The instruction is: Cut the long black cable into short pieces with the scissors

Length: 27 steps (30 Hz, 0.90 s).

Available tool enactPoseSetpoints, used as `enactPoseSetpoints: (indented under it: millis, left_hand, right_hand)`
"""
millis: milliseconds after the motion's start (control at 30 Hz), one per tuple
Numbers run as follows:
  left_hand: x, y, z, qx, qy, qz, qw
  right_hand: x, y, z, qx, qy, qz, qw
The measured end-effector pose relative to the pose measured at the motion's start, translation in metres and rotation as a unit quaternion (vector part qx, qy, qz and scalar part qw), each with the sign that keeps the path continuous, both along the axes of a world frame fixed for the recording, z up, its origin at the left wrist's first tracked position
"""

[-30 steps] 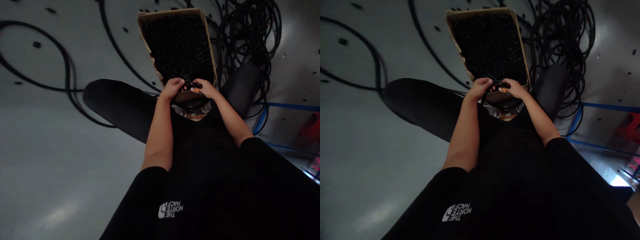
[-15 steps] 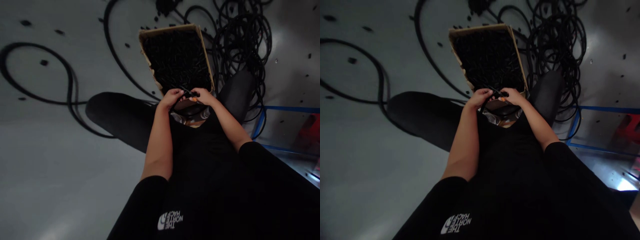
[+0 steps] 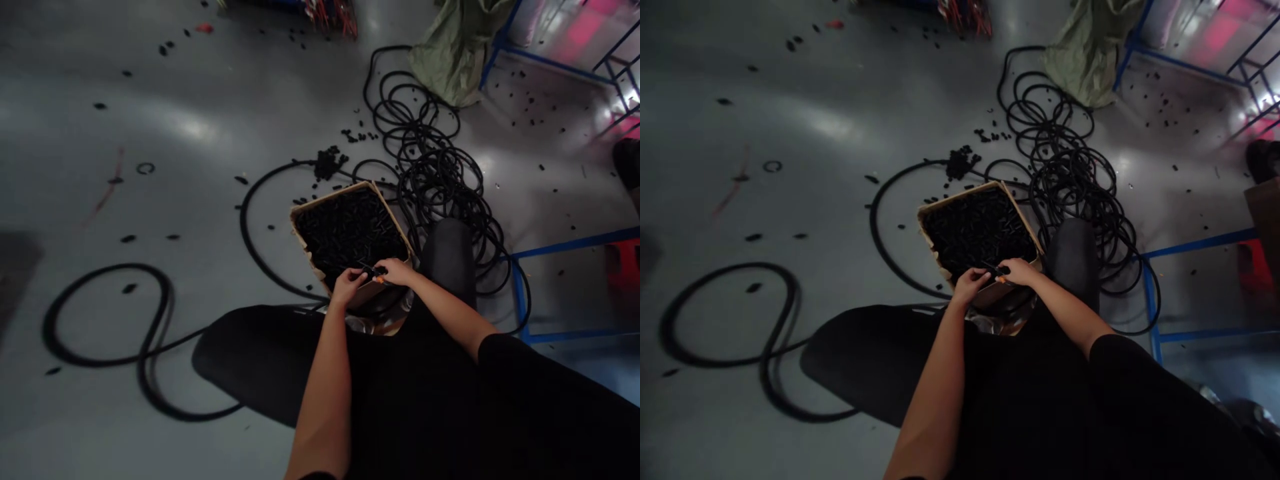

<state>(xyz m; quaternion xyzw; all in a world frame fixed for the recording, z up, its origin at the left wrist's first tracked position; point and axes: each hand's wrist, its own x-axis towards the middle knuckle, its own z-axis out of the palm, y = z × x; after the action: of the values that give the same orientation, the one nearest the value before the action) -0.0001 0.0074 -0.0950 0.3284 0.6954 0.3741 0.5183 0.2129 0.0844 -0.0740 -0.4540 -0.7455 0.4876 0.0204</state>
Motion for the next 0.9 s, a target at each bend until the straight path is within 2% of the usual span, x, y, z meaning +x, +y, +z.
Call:
enactPoseSetpoints:
  millis: [167, 300, 567, 733, 900]
  left_hand:
    - [-0.005, 0.005, -0.004, 0.004, 0.045, 0.08, 0.996]
    - [-0.004, 0.006, -0.005, 0.001, 0.012, 0.115, 0.993]
    - [-0.002, -0.002, -0.02, -0.008, -0.086, 0.086, 0.993]
    - [-0.002, -0.002, -0.03, -0.025, -0.071, 0.095, 0.993]
    - [-0.005, 0.0, -0.04, -0.032, -0.026, 0.071, 0.997]
  right_hand:
    - [-0.002, 0.0, -0.012, -0.01, 0.004, -0.022, 1.0]
    - [-0.003, 0.0, -0.017, -0.03, 0.01, -0.019, 0.999]
    - [-0.001, -0.004, -0.004, -0.073, 0.015, -0.008, 0.997]
    - [0.003, -0.003, 0.009, -0.08, 0.016, -0.016, 0.997]
    - [0.003, -0.004, 0.009, -0.081, 0.017, -0.028, 0.996]
